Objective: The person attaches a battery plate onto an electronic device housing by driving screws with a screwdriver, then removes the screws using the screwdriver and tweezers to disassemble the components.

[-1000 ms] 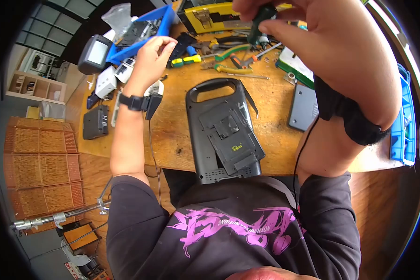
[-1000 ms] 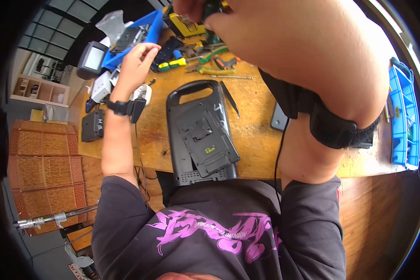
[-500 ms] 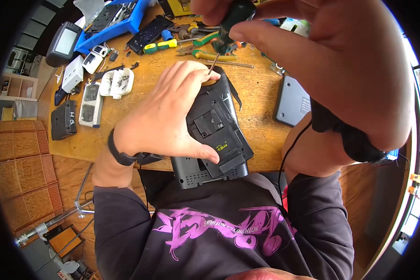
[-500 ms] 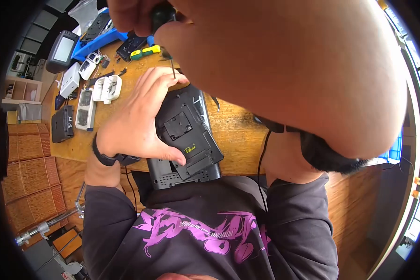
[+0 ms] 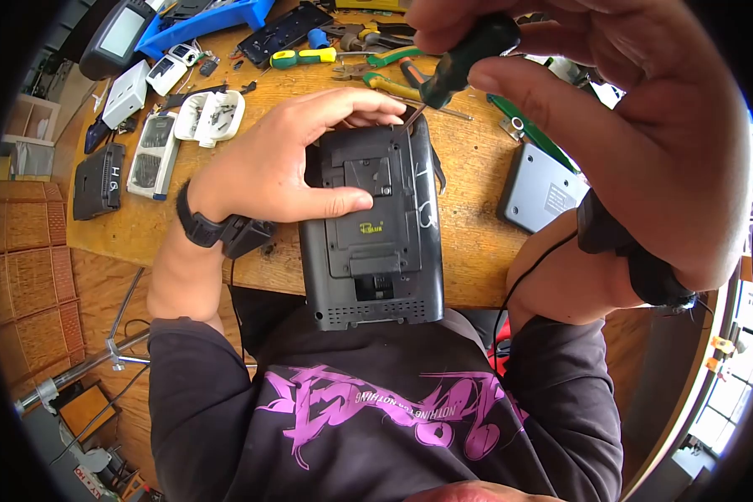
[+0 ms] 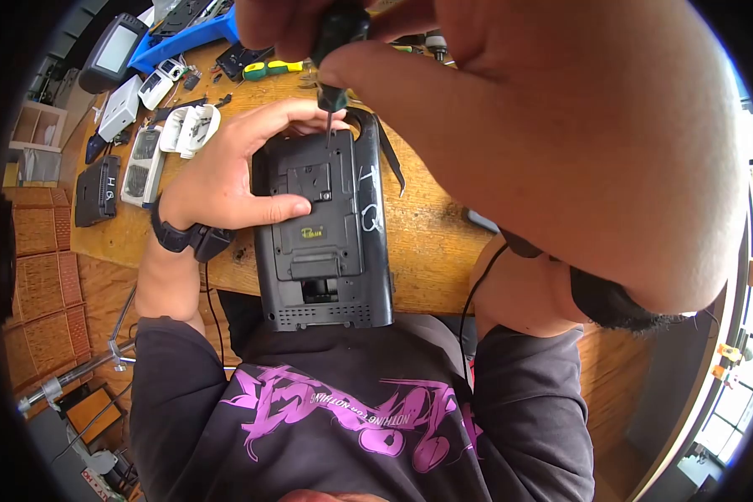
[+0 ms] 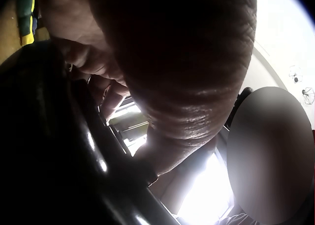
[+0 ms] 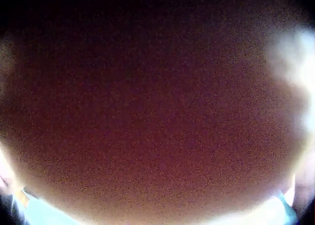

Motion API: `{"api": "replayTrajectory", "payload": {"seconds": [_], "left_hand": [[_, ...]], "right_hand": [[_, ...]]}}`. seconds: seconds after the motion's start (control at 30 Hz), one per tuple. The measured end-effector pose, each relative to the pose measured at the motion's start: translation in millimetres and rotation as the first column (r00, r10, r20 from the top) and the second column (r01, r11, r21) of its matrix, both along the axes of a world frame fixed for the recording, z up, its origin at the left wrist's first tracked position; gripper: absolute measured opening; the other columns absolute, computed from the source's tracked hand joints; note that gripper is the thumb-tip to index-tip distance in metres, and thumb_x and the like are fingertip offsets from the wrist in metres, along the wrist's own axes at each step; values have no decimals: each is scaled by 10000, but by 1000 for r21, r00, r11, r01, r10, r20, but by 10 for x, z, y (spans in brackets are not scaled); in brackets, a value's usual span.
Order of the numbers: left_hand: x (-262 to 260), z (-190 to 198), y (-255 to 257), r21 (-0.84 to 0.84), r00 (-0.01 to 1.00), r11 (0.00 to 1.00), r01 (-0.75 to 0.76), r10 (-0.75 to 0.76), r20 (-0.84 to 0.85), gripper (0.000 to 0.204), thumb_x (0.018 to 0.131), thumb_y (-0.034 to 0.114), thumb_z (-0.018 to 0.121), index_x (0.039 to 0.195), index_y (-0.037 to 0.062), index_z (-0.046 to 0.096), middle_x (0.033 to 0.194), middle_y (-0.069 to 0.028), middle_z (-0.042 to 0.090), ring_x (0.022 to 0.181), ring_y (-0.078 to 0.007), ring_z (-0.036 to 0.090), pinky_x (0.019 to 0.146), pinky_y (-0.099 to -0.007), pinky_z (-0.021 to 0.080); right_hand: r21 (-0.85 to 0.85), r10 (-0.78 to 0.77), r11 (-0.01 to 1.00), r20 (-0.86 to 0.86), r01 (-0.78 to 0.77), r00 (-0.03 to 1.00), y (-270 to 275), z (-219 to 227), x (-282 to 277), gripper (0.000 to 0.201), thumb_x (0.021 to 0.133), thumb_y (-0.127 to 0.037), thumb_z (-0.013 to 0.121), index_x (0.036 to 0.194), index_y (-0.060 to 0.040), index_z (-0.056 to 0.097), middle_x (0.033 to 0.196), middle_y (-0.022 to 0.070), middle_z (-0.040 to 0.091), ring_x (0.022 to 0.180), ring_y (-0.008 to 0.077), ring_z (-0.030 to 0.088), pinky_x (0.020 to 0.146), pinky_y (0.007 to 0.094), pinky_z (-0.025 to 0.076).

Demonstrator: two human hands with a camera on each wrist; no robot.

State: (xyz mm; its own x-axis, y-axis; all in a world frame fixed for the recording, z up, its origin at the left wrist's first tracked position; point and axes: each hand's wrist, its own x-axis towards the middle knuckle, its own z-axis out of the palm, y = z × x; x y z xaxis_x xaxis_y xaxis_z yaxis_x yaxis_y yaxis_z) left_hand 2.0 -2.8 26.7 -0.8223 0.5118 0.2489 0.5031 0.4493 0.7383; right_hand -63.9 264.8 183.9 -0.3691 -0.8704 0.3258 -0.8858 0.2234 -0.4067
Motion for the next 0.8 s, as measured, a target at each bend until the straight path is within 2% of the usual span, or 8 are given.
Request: {"api": "replayTrajectory", "payload": {"seconds": [0.23, 0.3, 0.43, 0.5, 0.57, 0.6, 0.7, 0.8], "left_hand": [[-72, -146, -39, 222, 997, 973, -69, 72, -4, 744, 846, 79, 851, 1517, -28, 547, 1424, -175, 687, 1332, -229, 655, 1152, -376, 520], [-81, -139, -39, 386, 985, 909, -158, 120, 122, 773, 848, 23, 819, 1551, -19, 501, 1451, -172, 658, 1345, -223, 637, 1145, -359, 532], [-165, -192, -135, 557, 972, 797, -235, 181, 150, 771, 847, -1, 867, 1531, -15, 512, 1494, -168, 604, 1320, -198, 642, 1135, -357, 553], [-197, -235, -135, 597, 969, 767, -237, 227, 93, 716, 873, 18, 862, 1510, -20, 538, 1405, -145, 667, 1232, -177, 693, 1103, -351, 574], [-177, -213, -160, 592, 922, 708, -386, 273, 275, 582, 919, 86, 842, 1440, -20, 604, 1259, -108, 742, 1121, -159, 738, 1048, -329, 597], [-164, -204, -138, 625, 913, 669, -402, 241, 330, 453, 968, 160, 822, 1362, -3, 668, 1151, -80, 781, 1031, -142, 762, 980, -317, 620], [-186, -289, -164, 684, 866, 561, -466, 133, 482, 381, 1017, 212, 782, 1324, 6, 693, 1179, -88, 783, 1036, -138, 764, 968, -323, 626], [-205, -259, -212, 776, 874, 468, -423, -17, 486, 341, 1103, 264, 678, 1349, 28, 689, 1224, -90, 785, 1089, -167, 771, 999, -351, 631]], "right_hand": [[12, -6, 1000, 1, 6, 1000, -202, 70, 15, 115, 937, -3, 668, 1023, 54, 718, 929, 213, 762, 842, 336, 763, 758, 388, 599], [16, -9, 1000, 7, 9, 1000, -285, 92, 44, 113, 938, -5, 668, 1022, 54, 717, 928, 213, 762, 840, 336, 763, 757, 388, 599], [24, -22, 999, 31, 21, 999, -448, 16, 214, 111, 942, -8, 669, 1021, 53, 716, 926, 212, 761, 837, 335, 762, 754, 388, 597], [27, -29, 999, 40, 28, 999, -485, 5, 246, 109, 944, -9, 669, 1020, 53, 715, 925, 212, 760, 836, 335, 761, 752, 389, 596], [30, -35, 999, 46, 33, 998, -287, 11, 159, 108, 945, -11, 669, 1020, 53, 714, 924, 212, 760, 834, 335, 761, 751, 389, 596], [31, -37, 999, 48, 36, 998, -500, 6, 251, 107, 946, -12, 669, 1020, 52, 714, 923, 212, 760, 833, 335, 761, 750, 389, 595], [34, -46, 998, 50, 44, 998, -333, 28, 166, 105, 949, -14, 669, 1019, 52, 713, 921, 211, 759, 831, 334, 760, 748, 389, 594], [40, -57, 998, 52, 54, 997, -330, 46, 144, 104, 951, -16, 669, 1018, 51, 712, 920, 211, 758, 829, 334, 759, 745, 390, 593]]}}
